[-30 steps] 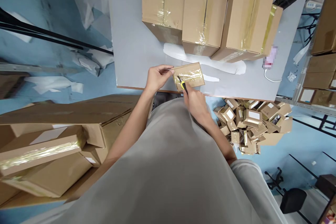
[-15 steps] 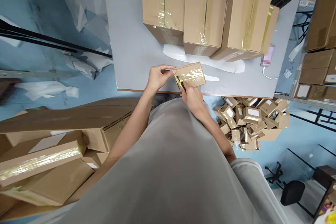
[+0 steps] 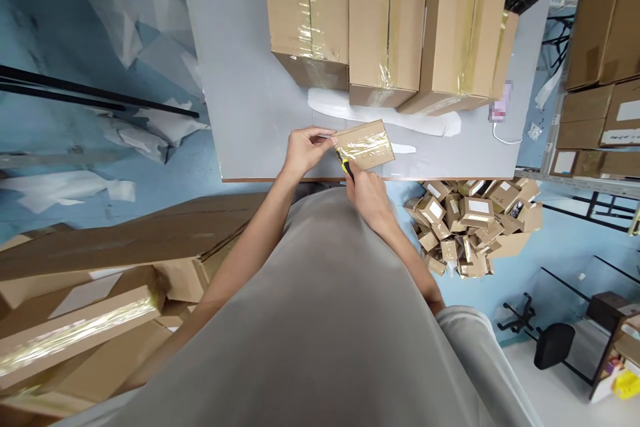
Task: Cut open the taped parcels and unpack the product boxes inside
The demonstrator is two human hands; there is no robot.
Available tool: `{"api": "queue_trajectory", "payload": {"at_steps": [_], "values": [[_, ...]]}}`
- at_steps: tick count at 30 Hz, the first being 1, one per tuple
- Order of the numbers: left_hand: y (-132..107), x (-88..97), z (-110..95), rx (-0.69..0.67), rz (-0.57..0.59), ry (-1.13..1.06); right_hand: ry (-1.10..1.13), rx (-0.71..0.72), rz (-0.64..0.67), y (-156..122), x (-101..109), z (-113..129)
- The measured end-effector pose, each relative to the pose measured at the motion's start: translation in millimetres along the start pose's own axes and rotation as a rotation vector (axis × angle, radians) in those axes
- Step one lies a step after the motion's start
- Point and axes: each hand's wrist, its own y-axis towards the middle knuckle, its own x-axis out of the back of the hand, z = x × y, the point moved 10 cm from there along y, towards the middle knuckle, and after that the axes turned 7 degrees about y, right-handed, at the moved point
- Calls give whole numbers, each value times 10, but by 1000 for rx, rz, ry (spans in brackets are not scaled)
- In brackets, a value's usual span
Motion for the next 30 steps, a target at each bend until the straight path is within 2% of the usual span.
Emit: {"api": "queue_trajectory", "payload": {"at_steps": [11, 17, 22, 30], "values": [[-4, -6, -13, -5, 22, 18, -42, -52, -13, -56, 33, 49], [8, -8, 28, 28, -37, 64, -106, -62, 9, 54, 73, 173], [4, 25, 36, 45, -103, 119, -100, -3, 26, 185, 50, 205], [-84, -9, 85, 74, -121, 83, -102, -51, 63, 16, -30, 204]]}}
